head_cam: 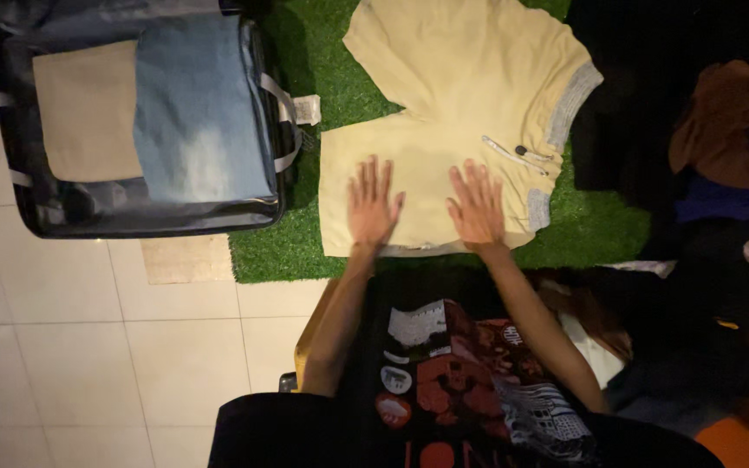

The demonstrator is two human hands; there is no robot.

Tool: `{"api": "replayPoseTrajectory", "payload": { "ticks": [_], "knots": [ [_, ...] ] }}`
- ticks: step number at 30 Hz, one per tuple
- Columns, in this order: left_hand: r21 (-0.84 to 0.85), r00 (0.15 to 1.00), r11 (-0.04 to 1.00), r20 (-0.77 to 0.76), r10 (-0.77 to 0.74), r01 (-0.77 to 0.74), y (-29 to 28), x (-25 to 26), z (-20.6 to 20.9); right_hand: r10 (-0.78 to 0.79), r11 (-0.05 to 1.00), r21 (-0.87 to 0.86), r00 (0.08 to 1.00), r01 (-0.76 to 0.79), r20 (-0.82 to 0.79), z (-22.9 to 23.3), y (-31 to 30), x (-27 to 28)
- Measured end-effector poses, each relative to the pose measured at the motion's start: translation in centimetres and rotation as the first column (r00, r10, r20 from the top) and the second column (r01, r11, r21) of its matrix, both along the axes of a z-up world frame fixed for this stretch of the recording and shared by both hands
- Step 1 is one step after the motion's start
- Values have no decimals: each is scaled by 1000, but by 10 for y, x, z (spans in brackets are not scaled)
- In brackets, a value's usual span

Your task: The person folds a shirt and a pair of jeans, places them into a suitcase, then spreads out a pair of shorts and folds them.

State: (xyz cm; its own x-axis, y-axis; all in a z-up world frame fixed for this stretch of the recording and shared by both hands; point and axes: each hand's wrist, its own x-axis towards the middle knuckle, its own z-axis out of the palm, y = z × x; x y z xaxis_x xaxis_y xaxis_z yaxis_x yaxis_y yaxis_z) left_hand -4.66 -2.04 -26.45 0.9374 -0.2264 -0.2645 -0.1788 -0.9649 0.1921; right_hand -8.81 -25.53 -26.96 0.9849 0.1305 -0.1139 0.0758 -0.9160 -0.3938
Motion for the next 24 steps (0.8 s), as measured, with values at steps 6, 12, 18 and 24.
{"api": "replayPoseTrajectory", "payload": {
  "ticks": [6,12,18,24],
  "knots": [
    [-2,994,998,84,65,-65,77,-9,0,-114,991,-63,993,115,21,3,-50,-18],
    [60,995,993,10,98,-98,39,-4,2,-113,993,27,988,111,102,-8,-33,-15],
    [-6,977,997,200,-75,78,-52,-18,-10,139,983,118,989,-143,48,1,37,-11],
    [29,997,997,0,72,-72,26,-29,-7,-30,996,76,995,37,-96,18,-29,-19]
  ]
}}
